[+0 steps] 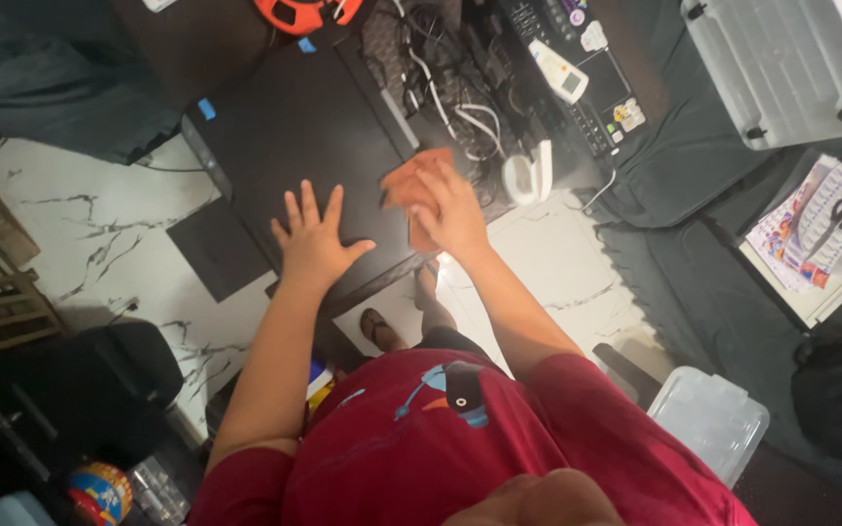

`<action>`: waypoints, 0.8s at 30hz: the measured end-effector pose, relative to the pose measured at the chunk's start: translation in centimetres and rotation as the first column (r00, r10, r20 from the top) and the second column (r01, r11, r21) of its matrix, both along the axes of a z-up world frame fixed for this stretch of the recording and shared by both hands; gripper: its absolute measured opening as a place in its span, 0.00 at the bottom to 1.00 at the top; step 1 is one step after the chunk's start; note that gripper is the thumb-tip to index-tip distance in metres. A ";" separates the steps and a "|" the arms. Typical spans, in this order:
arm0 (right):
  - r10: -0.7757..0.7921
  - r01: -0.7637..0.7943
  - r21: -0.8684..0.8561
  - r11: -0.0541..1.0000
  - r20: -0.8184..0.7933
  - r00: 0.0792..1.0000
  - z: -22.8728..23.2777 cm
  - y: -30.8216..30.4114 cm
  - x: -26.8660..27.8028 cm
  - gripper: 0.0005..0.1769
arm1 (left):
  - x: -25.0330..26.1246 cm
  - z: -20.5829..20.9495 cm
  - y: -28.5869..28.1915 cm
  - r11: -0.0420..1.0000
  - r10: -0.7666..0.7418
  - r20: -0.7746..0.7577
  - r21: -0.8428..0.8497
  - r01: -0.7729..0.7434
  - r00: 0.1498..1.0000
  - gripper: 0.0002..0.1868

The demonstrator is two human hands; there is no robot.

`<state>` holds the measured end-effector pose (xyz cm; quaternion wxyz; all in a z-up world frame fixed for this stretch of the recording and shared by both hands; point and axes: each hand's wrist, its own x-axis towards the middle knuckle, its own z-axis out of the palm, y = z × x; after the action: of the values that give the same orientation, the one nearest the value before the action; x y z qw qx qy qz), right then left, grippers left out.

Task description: The person wipes the exterior of a printer with a cloth, then places a laminating film package and a sheet of paper on top of the printer. The person continues wiping the printer and the paper tray area.

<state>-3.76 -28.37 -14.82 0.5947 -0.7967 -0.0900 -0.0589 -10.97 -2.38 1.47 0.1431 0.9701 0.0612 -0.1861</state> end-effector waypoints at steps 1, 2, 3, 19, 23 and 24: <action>-0.004 0.021 -0.147 0.989 0.117 0.993 -0.9 0.0 -0.6 0.23 | -0.5 0.1 -0.2 1.000 -0.014 0.021 -0.001 0.014 1.000 0.57; 0.002 0.066 -0.288 0.955 0.228 0.974 -1.9 -0.1 -1.5 0.24 | -0.9 0.0 -0.2 0.999 -0.038 0.039 -0.003 0.038 0.999 0.57; -0.025 0.023 -0.033 0.999 -0.074 0.997 -2.8 -0.4 -1.7 0.26 | -1.2 -0.1 -0.2 0.999 -0.040 0.027 -0.003 0.040 0.999 0.57; -0.340 0.567 0.735 0.373 -0.460 0.820 -1.5 7.1 -7.7 0.39 | -0.9 -0.5 -0.4 0.993 -0.102 -0.047 0.048 0.104 0.994 0.58; -0.211 0.719 0.620 0.314 -0.693 0.689 -1.4 6.1 -5.7 0.35 | -0.9 -0.6 -0.3 0.993 -0.099 -0.088 0.055 0.104 0.991 0.58; -0.215 0.750 0.614 0.246 -0.720 0.660 -1.5 6.5 -6.0 0.35 | -0.9 -0.7 -0.4 0.993 -0.098 -0.088 0.052 0.103 0.991 0.58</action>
<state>-9.74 -21.89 -16.36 0.8639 -0.3285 0.3735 -0.0787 -11.88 -2.74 0.78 0.1034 0.9667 0.0238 -0.2327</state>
